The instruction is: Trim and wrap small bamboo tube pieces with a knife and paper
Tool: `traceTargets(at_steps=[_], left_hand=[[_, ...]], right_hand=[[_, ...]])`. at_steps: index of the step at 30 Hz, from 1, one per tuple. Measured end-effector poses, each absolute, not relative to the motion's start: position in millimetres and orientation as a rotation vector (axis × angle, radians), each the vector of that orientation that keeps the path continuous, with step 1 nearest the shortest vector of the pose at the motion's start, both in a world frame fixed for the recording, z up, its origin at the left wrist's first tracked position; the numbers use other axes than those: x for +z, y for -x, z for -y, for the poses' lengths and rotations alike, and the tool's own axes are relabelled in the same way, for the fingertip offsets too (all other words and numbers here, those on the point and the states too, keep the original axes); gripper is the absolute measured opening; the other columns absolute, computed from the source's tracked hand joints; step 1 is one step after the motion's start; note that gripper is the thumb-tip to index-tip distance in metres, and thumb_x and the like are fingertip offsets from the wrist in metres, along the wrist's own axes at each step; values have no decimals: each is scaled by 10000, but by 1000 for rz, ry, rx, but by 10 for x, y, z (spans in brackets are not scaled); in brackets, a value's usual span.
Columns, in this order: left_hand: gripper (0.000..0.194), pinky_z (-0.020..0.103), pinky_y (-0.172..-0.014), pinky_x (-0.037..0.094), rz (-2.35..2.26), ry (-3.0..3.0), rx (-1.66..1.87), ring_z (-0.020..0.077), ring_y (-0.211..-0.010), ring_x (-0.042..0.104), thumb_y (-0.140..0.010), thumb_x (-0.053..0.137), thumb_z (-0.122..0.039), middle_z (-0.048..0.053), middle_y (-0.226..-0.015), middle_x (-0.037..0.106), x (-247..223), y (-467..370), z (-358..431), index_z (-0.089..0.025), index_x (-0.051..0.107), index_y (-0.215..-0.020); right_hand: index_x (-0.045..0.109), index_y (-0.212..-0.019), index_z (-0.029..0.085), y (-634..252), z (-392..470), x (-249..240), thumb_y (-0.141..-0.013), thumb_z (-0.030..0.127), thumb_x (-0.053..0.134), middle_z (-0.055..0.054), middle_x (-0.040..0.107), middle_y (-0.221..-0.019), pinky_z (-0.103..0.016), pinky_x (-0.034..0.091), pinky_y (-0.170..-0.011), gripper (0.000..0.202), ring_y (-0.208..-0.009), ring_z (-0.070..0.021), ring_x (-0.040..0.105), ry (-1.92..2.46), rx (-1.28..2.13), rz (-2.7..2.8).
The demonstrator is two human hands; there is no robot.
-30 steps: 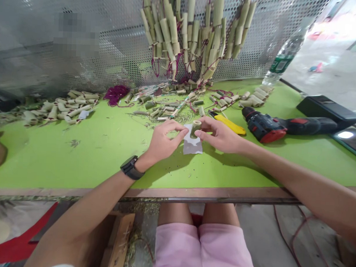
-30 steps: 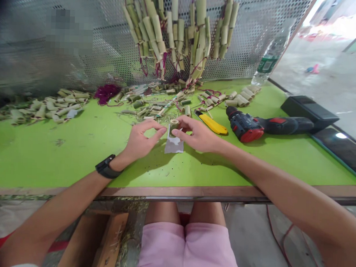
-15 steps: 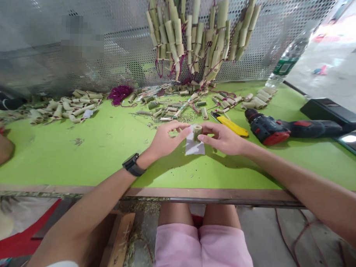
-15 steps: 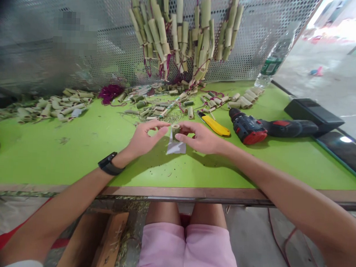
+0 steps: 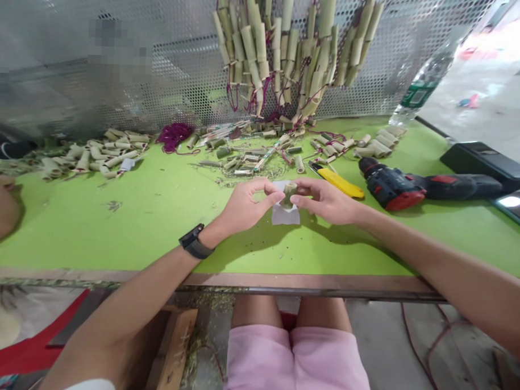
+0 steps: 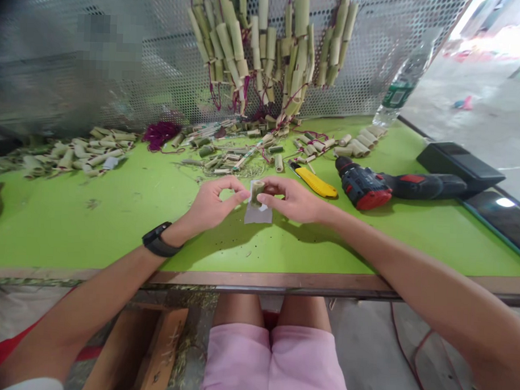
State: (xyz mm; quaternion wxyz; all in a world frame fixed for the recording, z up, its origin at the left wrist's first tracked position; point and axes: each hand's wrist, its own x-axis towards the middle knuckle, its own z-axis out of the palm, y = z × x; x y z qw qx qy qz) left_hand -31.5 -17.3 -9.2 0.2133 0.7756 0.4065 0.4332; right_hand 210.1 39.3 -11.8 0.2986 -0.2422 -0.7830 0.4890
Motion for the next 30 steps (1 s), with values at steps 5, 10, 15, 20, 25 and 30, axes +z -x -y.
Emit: traceTargets(at_steps=[5, 10, 15, 20, 25, 30], left_hand=[[431, 377, -768, 570, -1141, -2238, 1164, 210, -766, 701, -1055, 691, -586, 44, -828, 778, -110, 328, 174, -233, 746, -815], [602, 359, -640, 486, -1391, -2357, 1228, 183, -615, 596, -1091, 590, -649, 19, -652, 678, -178, 393, 84, -229, 633, -663], [433, 389, -854, 559, -1303, -2562, 1311, 234, -934, 726, -1078, 642, -631, 69, -1016, 811, -175, 408, 80, -234, 797, -1158], [321, 428, -939, 530, -1261, -2723, 1293, 255, -1014, 728, -1067, 701, -567, 69, -1076, 821, -200, 381, 112, -291, 852, -1134], [277, 431, -908, 506, -1239, -2737, 1279, 241, -955, 716, -1098, 674, -507, 43, -961, 824, -194, 396, 109, -320, 866, -1030], [318, 427, -895, 494, -1224, -2775, 1250, 236, -936, 714, -1131, 615, -471, 43, -970, 824, -138, 358, 156, -283, 824, -982]], right_hand=[[700, -954, 228, -2232, -525, -71, -949, 650, 775, -24, 656, -814, -299, 511, -580, 429, -722, -175, 598, 828, 1280, 1939], [704, -967, 235, -2226, -492, -50, -934, 643, 796, -39, 679, -868, -301, 537, -597, 419, -791, -190, 630, 807, 1355, 1891], [698, -941, 227, -2169, -422, -54, -905, 654, 817, -27, 692, -839, -297, 531, -589, 444, -740, -173, 619, 807, 1410, 1894], [715, -944, 227, -2141, -397, -49, -899, 663, 812, -30, 699, -829, -288, 522, -578, 448, -747, -180, 635, 780, 1485, 1890], [713, -931, 219, -2126, -389, -65, -887, 625, 832, -40, 703, -834, -287, 511, -551, 426, -737, -183, 620, 759, 1543, 1881], [710, -920, 224, -2131, -393, -73, -884, 597, 845, -48, 706, -852, -292, 522, -562, 398, -768, -197, 628, 759, 1568, 1873]])
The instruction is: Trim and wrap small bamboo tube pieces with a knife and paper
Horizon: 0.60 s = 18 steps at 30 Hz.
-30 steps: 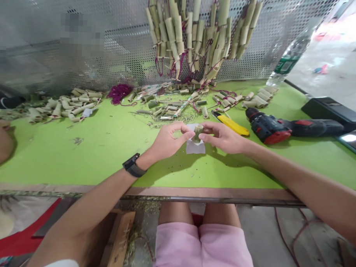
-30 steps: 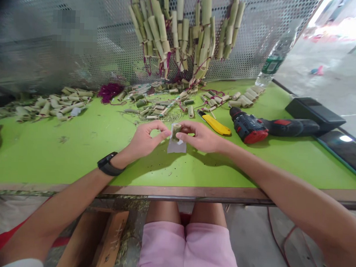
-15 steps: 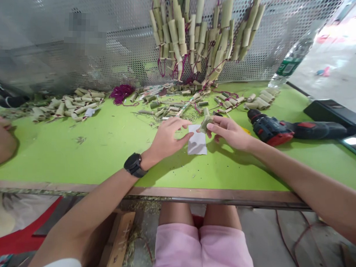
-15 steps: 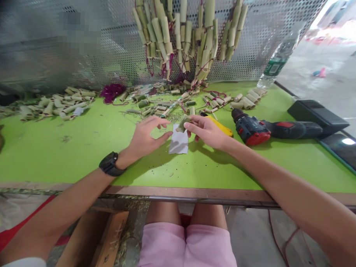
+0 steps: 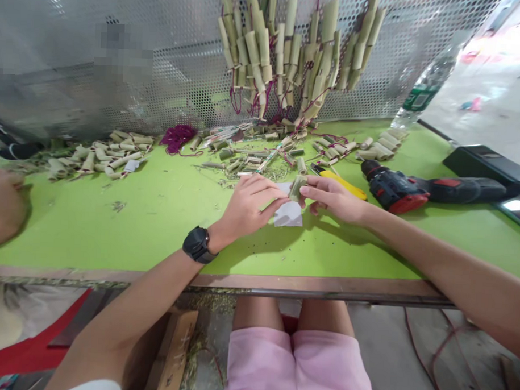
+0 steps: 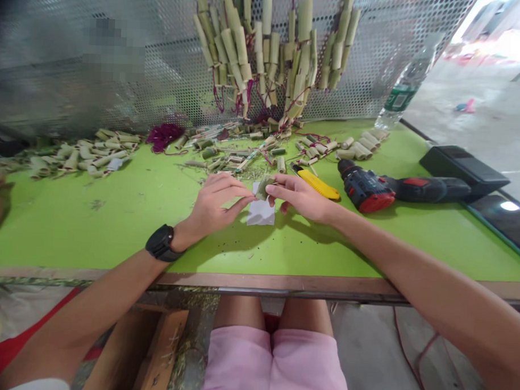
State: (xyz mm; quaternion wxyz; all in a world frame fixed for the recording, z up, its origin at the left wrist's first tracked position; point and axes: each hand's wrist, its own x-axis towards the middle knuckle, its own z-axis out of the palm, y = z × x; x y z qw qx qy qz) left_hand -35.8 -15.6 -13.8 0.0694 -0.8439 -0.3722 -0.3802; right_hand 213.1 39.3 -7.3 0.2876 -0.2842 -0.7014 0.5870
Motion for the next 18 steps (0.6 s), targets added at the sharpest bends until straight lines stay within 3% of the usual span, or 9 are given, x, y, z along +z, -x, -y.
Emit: traceTargets(at_steps=[8, 14, 16, 18], left_hand=[[379, 425, -878, 514, 1276, 2517, -1283, 245, -935, 680, -1175, 467, -479, 73, -985, 769, -101, 348, 157, -242, 680, -969], [232, 420, -862, 531, 1529, 2200, -1436, 248, -931, 653, -1144, 514, -376, 84, -983, 716, -214, 580, -78, -246, 630, -991], [135, 468, -925, 540, 1678, 2163, -1337, 276, -991, 678, -1095, 560, -315, 115, -1088, 728, -275, 647, -139, -225, 661, -1076], [252, 537, -1004, 534, 1827, 2178, -1185, 322, -1121, 685, -1057, 576, -289, 155, -1232, 725, -305, 667, -149, -202, 675, -1271]], right_hand=[[744, -943, 224, -2171, -429, -108, -898, 599, 834, -54, 701, -871, -288, 500, -556, 388, -760, -197, 607, 700, 1697, 1862], [763, -952, 208, -2183, -418, -82, -900, 583, 841, -85, 747, -950, -289, 492, -559, 386, -753, -180, 586, 670, 1796, 1869], [774, -986, 205, -2183, -409, -76, -906, 584, 837, -90, 754, -985, -282, 480, -554, 393, -750, -172, 580, 670, 1810, 1863], [780, -1017, 200, -2187, -407, -76, -924, 586, 820, -92, 753, -1013, -277, 470, -559, 398, -747, -164, 576, 669, 1807, 1870]])
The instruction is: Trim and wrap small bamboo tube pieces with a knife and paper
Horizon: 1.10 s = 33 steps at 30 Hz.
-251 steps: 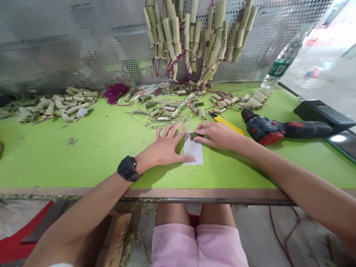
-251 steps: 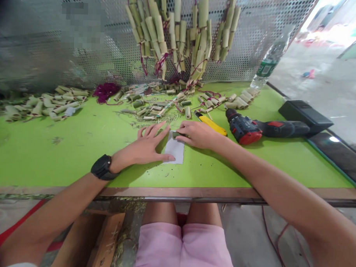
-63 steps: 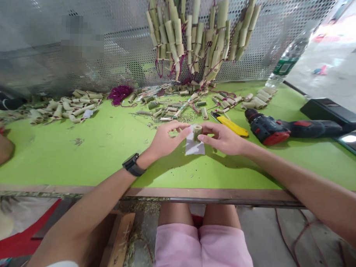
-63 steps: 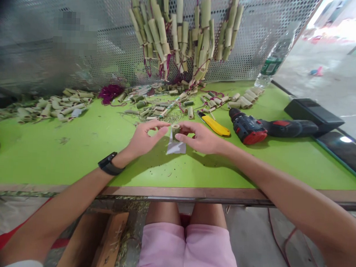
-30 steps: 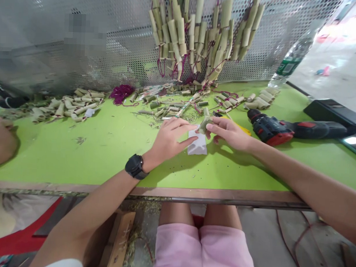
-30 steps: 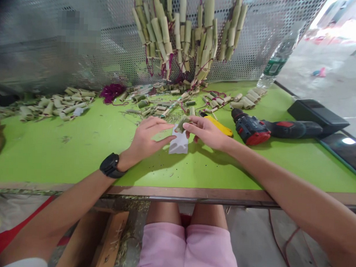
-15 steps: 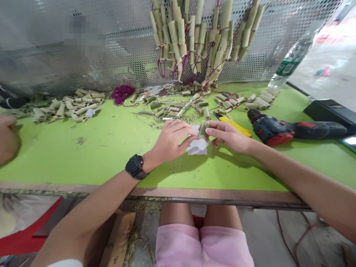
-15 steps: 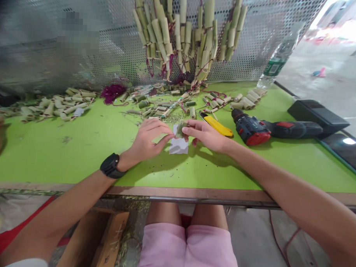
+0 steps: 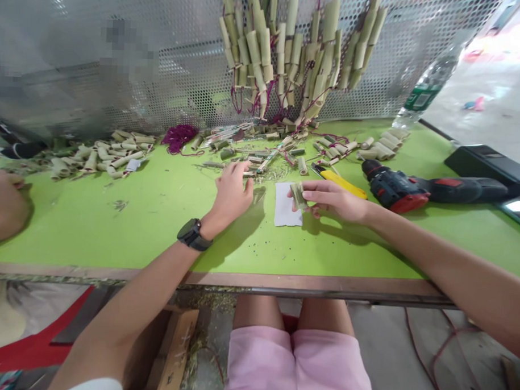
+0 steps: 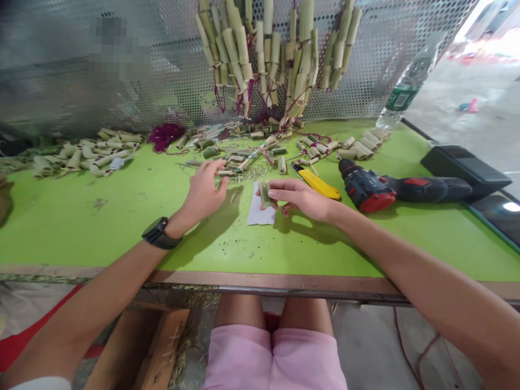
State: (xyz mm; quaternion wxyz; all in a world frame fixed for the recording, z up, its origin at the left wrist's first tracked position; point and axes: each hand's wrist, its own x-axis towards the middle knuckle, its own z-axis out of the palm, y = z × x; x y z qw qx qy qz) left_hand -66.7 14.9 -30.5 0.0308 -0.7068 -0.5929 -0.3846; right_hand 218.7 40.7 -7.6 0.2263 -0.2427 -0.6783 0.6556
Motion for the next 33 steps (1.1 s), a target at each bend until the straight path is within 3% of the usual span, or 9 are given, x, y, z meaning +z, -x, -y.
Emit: traceTargets(at_steps=[3, 5, 9, 12, 16, 23, 33], left_hand=[[451, 592, -1152, 478, 1813, 2432, -947, 348, -1356, 610, -1076, 547, -363, 161, -1461, 666, -251, 609, -67, -216, 618, -1497], [552, 610, -1225, 419, 1700, 2649, -788, 364, -1455, 538, -1088, 551, -510, 146, -1557, 623, -177, 539, 14, -242, 591, -1569], [811, 665, -1280, 316, 1656, 2867, -509, 433, -1555, 426, -1010, 574, -793, 145, -1689, 532, -92, 441, 118, -290, 556, -1645], [921, 709, -1307, 232, 1736, 2936, -298, 467, -1622, 331, -943, 591, -891, 135, -1762, 453, -115, 438, 127, -315, 544, -1661], [954, 715, -1317, 205, 1783, 2956, -217, 465, -1647, 301, -929, 601, -904, 136, -1784, 423, -140, 455, 110, -302, 533, -1666], [729, 729, -1310, 197, 1779, 2911, -204, 449, -1650, 297, -1028, 564, -793, 129, -1779, 443, -129, 449, 78, -292, 619, -1554], [865, 720, -1314, 217, 1848, 2936, -209, 451, -1632, 348, -983, 581, -838, 133, -1755, 480, -142, 455, 57, -303, 497, -1658]], right_hand=[[780, -1069, 196, -2200, -423, -81, -964, 592, 758, -86, 743, -1012, -282, 466, -579, 410, -743, -164, 585, 669, 1731, 1939], [776, -1095, 200, -2208, -438, -85, -1002, 591, 693, -77, 742, -986, -298, 473, -607, 411, -739, -175, 597, 686, 1568, 2089], [799, -1089, 191, -2199, -443, -101, -1034, 486, 628, -84, 781, -947, -346, 471, -722, 346, -768, -208, 622, 761, 858, 2517], [841, -1171, 205, -2180, -421, -119, -1046, 437, 606, -120, 820, -1120, -370, 489, -827, 354, -949, -261, 705, 810, 491, 2639], [866, -1235, 234, -2164, -399, -131, -1071, 439, 602, -127, 804, -1280, -378, 507, -886, 373, -1099, -290, 735, 853, 330, 2677], [855, -1275, 260, -2165, -396, -136, -1088, 448, 621, -124, 809, -1276, -379, 514, -842, 354, -1098, -305, 742, 825, 276, 2752], [793, -1348, 179, -2118, -555, -118, -1133, 435, 509, -162, 767, -1285, -360, 450, -784, 439, -1076, -302, 721, 944, 143, 2786]])
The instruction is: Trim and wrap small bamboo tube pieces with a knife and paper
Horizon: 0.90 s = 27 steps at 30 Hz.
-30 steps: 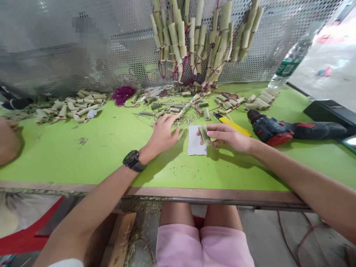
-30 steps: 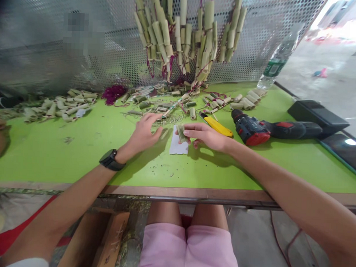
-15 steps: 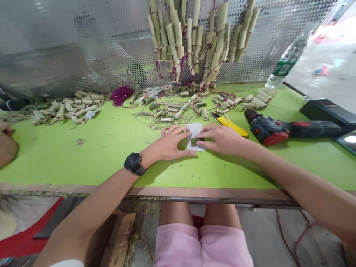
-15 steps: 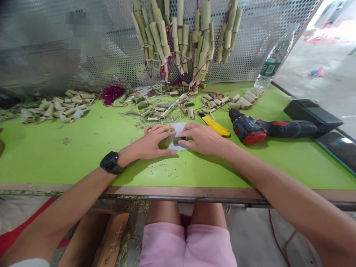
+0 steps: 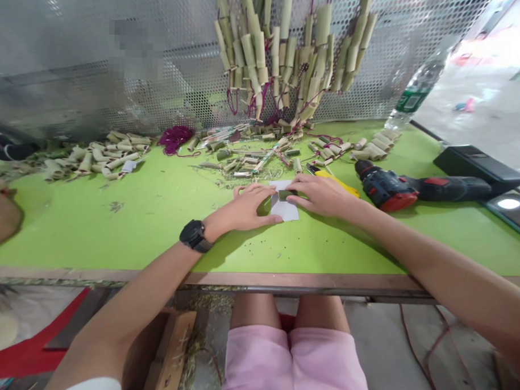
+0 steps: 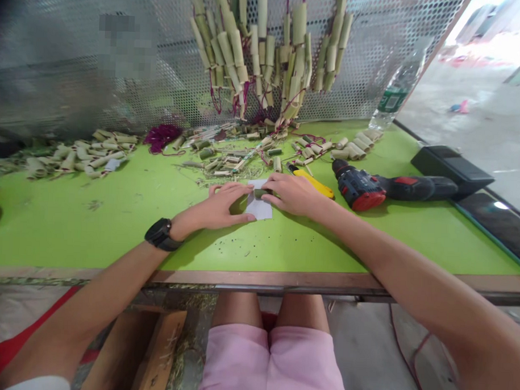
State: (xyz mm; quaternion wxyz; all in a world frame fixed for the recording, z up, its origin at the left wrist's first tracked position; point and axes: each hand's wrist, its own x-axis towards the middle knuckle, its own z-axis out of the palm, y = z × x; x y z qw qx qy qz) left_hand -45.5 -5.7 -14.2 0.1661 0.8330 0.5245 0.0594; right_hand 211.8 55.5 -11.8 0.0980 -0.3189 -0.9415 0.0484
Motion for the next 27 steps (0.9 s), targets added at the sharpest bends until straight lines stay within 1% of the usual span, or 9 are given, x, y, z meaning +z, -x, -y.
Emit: traceTargets(at_steps=[3, 7, 10, 13, 16, 18, 21, 24, 27], left_hand=[[899, 728, -1325, 180, -1513, -2380, 165, 455, -1650, 316, -990, 536, -860, 135, -1772, 459, -157, 446, 75, -296, 466, -1686], [805, 735, -1327, 167, -1471, -2451, 183, 458, -1683, 241, -1036, 429, -852, 105, -1820, 385, -150, 440, 87, -304, 559, -1611], [766, 756, -1328, 147, -1468, -2425, 156, 455, -1702, 200, -1042, 433, -837, 90, -1846, 334, -133, 433, 81, -310, 575, -1579], [800, 768, -1325, 151, -1486, -2367, 134, 460, -1695, 229, -1013, 505, -843, 104, -1818, 388, -131, 425, 86, -320, 523, -1617], [900, 741, -1331, 181, -1460, -2355, 146, 460, -1685, 266, -980, 555, -854, 123, -1778, 447, -153, 429, 103, -320, 428, -1693], [983, 718, -1337, 185, -1418, -2358, 145, 453, -1686, 271, -954, 576, -872, 134, -1773, 452, -167, 436, 112, -315, 361, -1735], [1064, 705, -1339, 180, -1398, -2353, 140, 445, -1693, 255, -920, 603, -892, 148, -1790, 423, -162, 431, 123, -314, 311, -1764], [1079, 691, -1333, 199, -1428, -2333, 158, 443, -1684, 269, -907, 616, -898, 157, -1781, 434, -136, 409, 133, -305, 329, -1762], [1035, 691, -1336, 196, -1420, -2348, 154, 451, -1660, 306, -902, 609, -913, 132, -1778, 448, -120, 395, 139, -311, 422, -1723]], right_hand=[[789, -1348, 182, -2133, -541, -134, -1137, 444, 493, -163, 764, -1296, -362, 450, -789, 448, -1071, -298, 723, 890, 152, 2801], [785, -1373, 219, -2151, -463, -138, -1126, 441, 529, -143, 766, -1338, -353, 444, -788, 419, -1058, -278, 730, 767, 219, 2842], [789, -1366, 219, -2142, -470, -107, -1125, 436, 528, -142, 769, -1319, -344, 409, -742, 416, -1027, -273, 721, 876, 126, 2832], [796, -1340, 199, -2141, -485, -79, -1123, 426, 522, -153, 772, -1285, -343, 387, -721, 417, -1005, -276, 711, 977, 74, 2808], [801, -1326, 189, -2158, -442, -76, -1115, 425, 532, -155, 774, -1288, -347, 411, -742, 416, -1009, -276, 718, 878, 182, 2824], [806, -1317, 208, -2168, -412, -80, -1107, 427, 543, -141, 779, -1298, -346, 423, -763, 402, -1011, -266, 723, 778, 251, 2838], [814, -1306, 231, -2165, -418, -79, -1105, 456, 537, -121, 792, -1269, -337, 393, -732, 410, -975, -252, 715, 837, 180, 2823], [818, -1293, 206, -2140, -422, -64, -1107, 473, 523, -131, 798, -1221, -339, 365, -697, 439, -954, -261, 706, 980, 101, 2791], [821, -1264, 201, -2111, -359, -42, -1090, 435, 560, -129, 802, -1220, -341, 404, -730, 391, -962, -257, 717, 886, 200, 2815]])
